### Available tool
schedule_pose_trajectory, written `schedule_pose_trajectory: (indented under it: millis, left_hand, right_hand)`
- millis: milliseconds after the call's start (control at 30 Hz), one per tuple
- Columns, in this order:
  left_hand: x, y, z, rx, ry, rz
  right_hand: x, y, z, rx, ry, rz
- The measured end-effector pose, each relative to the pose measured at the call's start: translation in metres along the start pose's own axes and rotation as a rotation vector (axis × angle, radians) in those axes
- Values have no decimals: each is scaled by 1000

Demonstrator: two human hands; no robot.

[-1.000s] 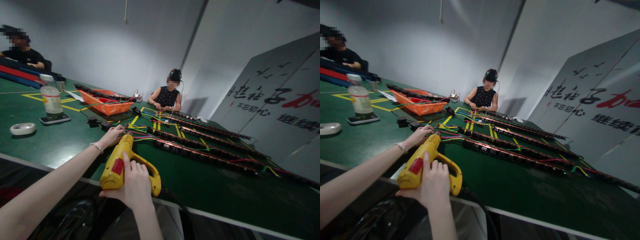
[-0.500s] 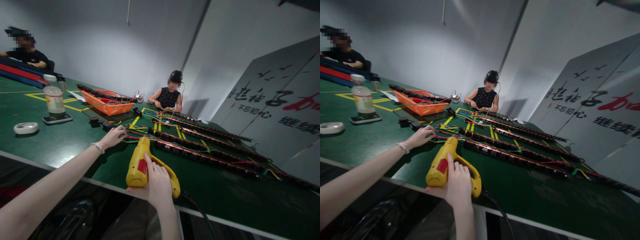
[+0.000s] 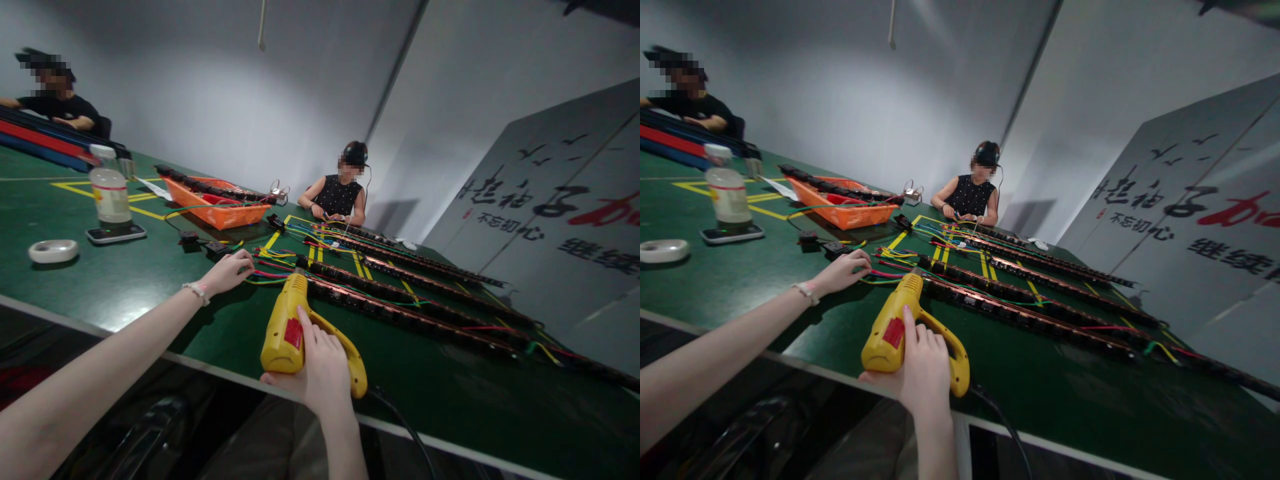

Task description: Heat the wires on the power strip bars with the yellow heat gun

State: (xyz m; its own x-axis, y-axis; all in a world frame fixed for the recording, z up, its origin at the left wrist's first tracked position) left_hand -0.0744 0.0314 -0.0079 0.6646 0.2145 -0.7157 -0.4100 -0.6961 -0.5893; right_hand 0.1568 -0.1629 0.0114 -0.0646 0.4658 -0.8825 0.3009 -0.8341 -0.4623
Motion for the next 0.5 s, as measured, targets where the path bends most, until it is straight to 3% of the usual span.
schedule_pose_trajectory:
  millis: [500]
  left_hand:
    - [-1, 1, -3, -21, 30, 22]
  right_hand:
    - [-2, -2, -1, 51, -32, 32]
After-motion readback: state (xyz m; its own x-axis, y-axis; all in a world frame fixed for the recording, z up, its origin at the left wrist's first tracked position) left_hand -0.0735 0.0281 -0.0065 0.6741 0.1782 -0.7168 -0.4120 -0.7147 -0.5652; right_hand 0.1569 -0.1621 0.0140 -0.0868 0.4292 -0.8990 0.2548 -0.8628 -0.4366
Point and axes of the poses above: each hand's wrist, its own y-axis away from the middle knuckle, its own x-axis out of the palm, z = x × y, the point moved 4 cm from there along -y, towards the middle knuckle, and after that the axes turned 9 degrees about y, right-handed, at the moved point
